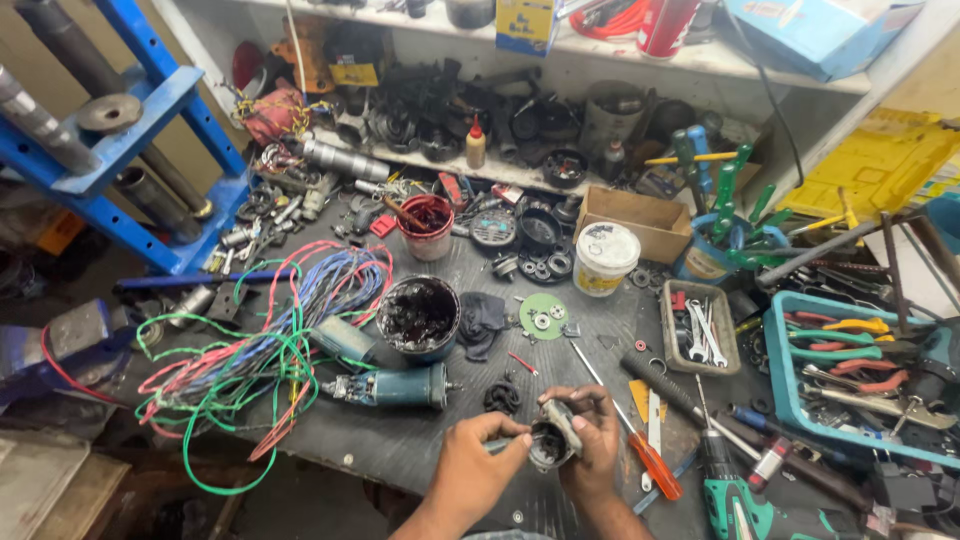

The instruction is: The person applies grease to a motor housing, wipes the exterior with a rag, and uses a screwdriver to tighten screws on the motor casing. The person handles the motor, grease, rag, and screwdriver throughout the clip.

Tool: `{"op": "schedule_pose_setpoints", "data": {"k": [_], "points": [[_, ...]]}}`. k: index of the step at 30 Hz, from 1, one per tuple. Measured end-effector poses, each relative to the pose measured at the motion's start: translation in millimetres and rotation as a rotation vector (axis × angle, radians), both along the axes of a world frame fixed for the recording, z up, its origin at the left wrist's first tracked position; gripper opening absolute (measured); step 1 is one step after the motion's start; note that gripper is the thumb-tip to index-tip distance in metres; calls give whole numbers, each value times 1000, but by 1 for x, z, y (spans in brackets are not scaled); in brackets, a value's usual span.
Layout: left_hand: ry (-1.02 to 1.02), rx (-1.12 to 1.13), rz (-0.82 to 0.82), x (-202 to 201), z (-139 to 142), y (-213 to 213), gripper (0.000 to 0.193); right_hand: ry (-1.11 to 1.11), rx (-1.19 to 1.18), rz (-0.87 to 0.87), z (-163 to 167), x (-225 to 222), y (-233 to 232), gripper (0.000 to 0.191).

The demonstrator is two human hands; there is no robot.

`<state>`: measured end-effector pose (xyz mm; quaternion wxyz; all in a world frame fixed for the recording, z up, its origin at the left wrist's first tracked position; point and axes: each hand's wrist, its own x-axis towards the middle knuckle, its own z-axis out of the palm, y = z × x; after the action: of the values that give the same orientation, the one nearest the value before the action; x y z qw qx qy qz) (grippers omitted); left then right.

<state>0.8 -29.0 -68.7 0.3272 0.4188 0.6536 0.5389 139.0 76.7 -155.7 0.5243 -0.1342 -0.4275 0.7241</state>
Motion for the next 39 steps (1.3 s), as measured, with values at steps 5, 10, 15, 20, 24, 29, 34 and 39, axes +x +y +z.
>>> {"op": "schedule_pose_setpoints", "data": {"k": [5,10,15,20,24,29,34,39], "points": [[-518,-145,-5,3,-26,-1,14,123,-122,91,-3,-6,0,37],[-719,-50,0,-3,-38,-7,15,160,-256,140,-5,-11,5,35],[-402,-27,31,-2,-32,-11,16,198,-226,182,-2,-14,10,36],[122,250,-2,1,-11,-25,27,134,-172,159,3,-15,13,38],[441,345,-211,-3,10,-30,28,117,-174,132,6,-15,14,38],[567,230,-324,-14,38,-23,27,125,-147,202,4,-13,18,39],[417,80,-206,-24,56,-24,20,154,-179,220,3,-15,23,39],[415,156,-191,-10,51,-19,19,126,-178,231,6,-15,22,39]]}}
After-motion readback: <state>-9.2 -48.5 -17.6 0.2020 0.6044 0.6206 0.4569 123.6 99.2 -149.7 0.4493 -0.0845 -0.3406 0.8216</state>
